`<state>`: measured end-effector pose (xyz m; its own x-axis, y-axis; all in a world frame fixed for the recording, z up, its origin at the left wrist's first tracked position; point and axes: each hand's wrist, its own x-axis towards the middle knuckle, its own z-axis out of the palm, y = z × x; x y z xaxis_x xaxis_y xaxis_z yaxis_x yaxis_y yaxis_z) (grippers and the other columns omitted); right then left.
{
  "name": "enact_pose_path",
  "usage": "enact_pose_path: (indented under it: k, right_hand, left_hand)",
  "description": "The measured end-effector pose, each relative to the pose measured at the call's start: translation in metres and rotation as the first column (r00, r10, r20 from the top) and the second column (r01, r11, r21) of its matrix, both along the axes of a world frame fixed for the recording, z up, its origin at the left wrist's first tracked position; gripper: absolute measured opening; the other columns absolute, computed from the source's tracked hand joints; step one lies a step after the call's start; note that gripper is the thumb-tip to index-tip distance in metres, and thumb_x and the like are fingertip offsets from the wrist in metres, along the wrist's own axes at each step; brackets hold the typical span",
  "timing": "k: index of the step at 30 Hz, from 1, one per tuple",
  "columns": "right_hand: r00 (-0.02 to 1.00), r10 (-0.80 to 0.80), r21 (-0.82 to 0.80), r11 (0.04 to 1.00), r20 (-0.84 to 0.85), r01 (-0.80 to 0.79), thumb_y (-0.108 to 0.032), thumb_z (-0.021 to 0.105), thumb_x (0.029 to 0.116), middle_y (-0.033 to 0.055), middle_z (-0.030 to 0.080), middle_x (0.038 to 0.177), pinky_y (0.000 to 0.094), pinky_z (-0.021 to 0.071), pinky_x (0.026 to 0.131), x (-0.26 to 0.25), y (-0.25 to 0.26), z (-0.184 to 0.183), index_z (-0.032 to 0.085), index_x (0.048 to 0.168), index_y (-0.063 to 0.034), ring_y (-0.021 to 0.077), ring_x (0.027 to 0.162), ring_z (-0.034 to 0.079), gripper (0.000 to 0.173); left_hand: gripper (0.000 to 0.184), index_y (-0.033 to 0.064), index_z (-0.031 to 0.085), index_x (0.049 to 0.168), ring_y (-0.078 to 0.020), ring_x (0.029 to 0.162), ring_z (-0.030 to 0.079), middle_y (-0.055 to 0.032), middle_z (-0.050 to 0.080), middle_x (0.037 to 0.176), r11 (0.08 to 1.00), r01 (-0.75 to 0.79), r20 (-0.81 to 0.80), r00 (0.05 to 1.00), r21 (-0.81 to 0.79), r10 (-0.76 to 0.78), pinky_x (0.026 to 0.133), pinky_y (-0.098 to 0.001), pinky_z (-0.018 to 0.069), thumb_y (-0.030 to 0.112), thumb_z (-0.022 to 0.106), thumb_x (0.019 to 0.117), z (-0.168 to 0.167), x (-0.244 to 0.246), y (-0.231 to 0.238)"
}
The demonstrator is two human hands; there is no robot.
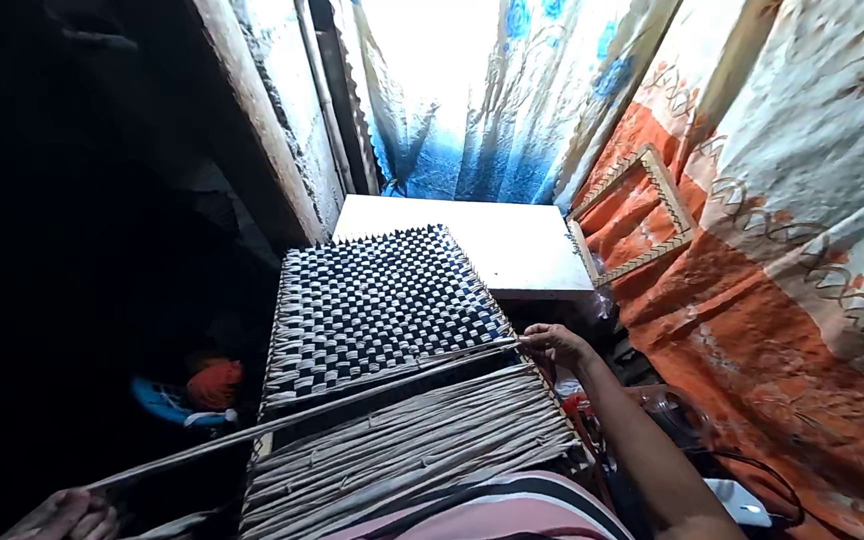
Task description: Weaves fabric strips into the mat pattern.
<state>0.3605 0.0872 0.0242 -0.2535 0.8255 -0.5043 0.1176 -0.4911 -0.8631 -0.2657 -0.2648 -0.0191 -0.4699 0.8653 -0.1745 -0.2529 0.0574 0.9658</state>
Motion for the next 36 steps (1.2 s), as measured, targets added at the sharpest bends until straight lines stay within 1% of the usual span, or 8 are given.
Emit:
enact_pose_path:
  k: [6, 9, 13, 17, 20, 24, 33, 36]
  right_hand:
    - [0.964, -0.233, 0.194, 0.959, 0.131, 0.206, -0.002, 0.068, 0.0941, 0.0098, 0.073, 0.084, 0.0322, 0.0603, 0.067, -0.005, -0.008, 0.006, 0.067, 0.106, 0.0032, 0.0166, 0.070, 0.071, 0.013]
    - [0.880, -0.113, 0.534, 0.827, 0.462, -0.174, -0.015, 0.073, 0.0932, 0.0067, 0.074, 0.088, 0.0308, 0.0576, 0.075, -0.025, -0.017, 0.027, 0.075, 0.100, -0.0012, 0.0107, 0.077, 0.069, 0.016]
    - [0.734, 0.146, 0.626, 0.430, 0.663, -0.651, -0.029, 0.070, 0.0952, 0.0109, 0.074, 0.109, 0.0451, 0.0488, 0.098, -0.071, -0.028, 0.027, 0.079, 0.103, -0.0082, 0.0267, 0.110, 0.063, 0.024]
    - [0.649, 0.299, 0.596, 0.258, 0.699, -0.761, -0.031, 0.073, 0.0944, 0.0116, 0.072, 0.105, 0.0442, 0.0514, 0.098, -0.120, -0.045, 0.010, 0.080, 0.102, -0.0100, 0.0271, 0.109, 0.065, 0.023]
    - [0.601, 0.319, 0.561, 0.217, 0.733, -0.799, -0.023, 0.068, 0.0961, 0.0148, 0.071, 0.102, 0.0482, 0.0547, 0.092, -0.136, -0.055, 0.002, 0.079, 0.102, -0.0088, 0.0288, 0.100, 0.068, 0.019]
    - [0.579, 0.308, 0.543, 0.202, 0.755, -0.815, -0.015, 0.065, 0.0966, 0.0172, 0.071, 0.101, 0.0530, 0.0559, 0.086, -0.143, -0.060, -0.004, 0.079, 0.102, -0.0070, 0.0327, 0.094, 0.070, 0.016]
    - [0.674, 0.230, 0.642, 0.203, 0.703, -0.739, -0.011, 0.066, 0.0929, 0.0147, 0.072, 0.100, 0.0478, 0.0583, 0.083, -0.139, -0.060, -0.018, 0.076, 0.100, -0.0042, 0.0281, 0.090, 0.071, 0.014]
    - [0.679, 0.199, 0.646, 0.210, 0.707, -0.734, -0.011, 0.066, 0.0932, 0.0151, 0.072, 0.099, 0.0483, 0.0587, 0.080, -0.140, -0.064, -0.020, 0.075, 0.101, -0.0028, 0.0291, 0.088, 0.071, 0.014]
  left_hand:
    - [0.030, 0.0212, 0.062, 0.088, -0.0016, 0.055, 0.060, 0.0104, 0.059, 0.064, 0.953, -0.276, 0.180, 0.938, -0.123, 0.295, 0.056, -0.0185, 0.0548, 0.027, 0.042, 0.1101, -0.019, -0.007, 0.013]
    - [0.025, 0.0175, 0.061, 0.093, -0.0048, 0.061, 0.064, 0.0078, 0.062, 0.068, 0.935, -0.314, 0.159, 0.927, -0.165, 0.340, 0.061, -0.0223, 0.0586, 0.024, 0.044, 0.1100, -0.004, 0.002, 0.028]
    - [0.017, 0.0090, 0.061, 0.104, -0.0085, 0.065, 0.068, 0.0030, 0.067, 0.077, 0.918, -0.324, -0.020, 0.944, -0.228, 0.329, 0.065, -0.0261, 0.0607, 0.020, 0.049, 0.1088, -0.003, -0.004, 0.047]
    - [0.031, -0.0053, 0.068, 0.115, -0.0217, 0.092, 0.065, -0.0174, 0.069, 0.105, 0.851, -0.173, -0.503, 0.856, -0.495, -0.118, 0.089, -0.0431, 0.0521, 0.022, 0.056, 0.1070, -0.012, -0.004, 0.056]
    - [0.030, -0.0050, 0.070, 0.120, -0.0349, 0.113, 0.066, -0.0253, 0.069, 0.119, 0.836, 0.023, -0.576, 0.715, -0.548, -0.397, 0.105, -0.0533, 0.0469, 0.019, 0.058, 0.1053, -0.021, 0.013, 0.064]
    - [0.036, -0.0023, 0.061, 0.135, -0.0219, 0.124, 0.063, -0.0180, 0.065, 0.134, 0.945, 0.162, -0.637, 0.705, -0.285, -0.313, 0.111, -0.0373, 0.0468, 0.017, 0.052, 0.1062, -0.020, 0.049, 0.076]
    - [0.034, 0.0008, 0.063, 0.132, -0.0122, 0.114, 0.064, -0.0132, 0.065, 0.130, 0.943, 0.292, -0.567, 0.755, -0.158, -0.329, 0.101, -0.0274, 0.0515, 0.016, 0.057, 0.1032, -0.003, 0.085, 0.077]
    - [0.023, -0.0005, 0.067, 0.114, -0.0063, 0.094, 0.064, -0.0076, 0.069, 0.107, 0.962, 0.248, -0.585, 0.766, -0.112, -0.265, 0.087, -0.0244, 0.0529, 0.018, 0.063, 0.1004, -0.004, 0.086, 0.077]
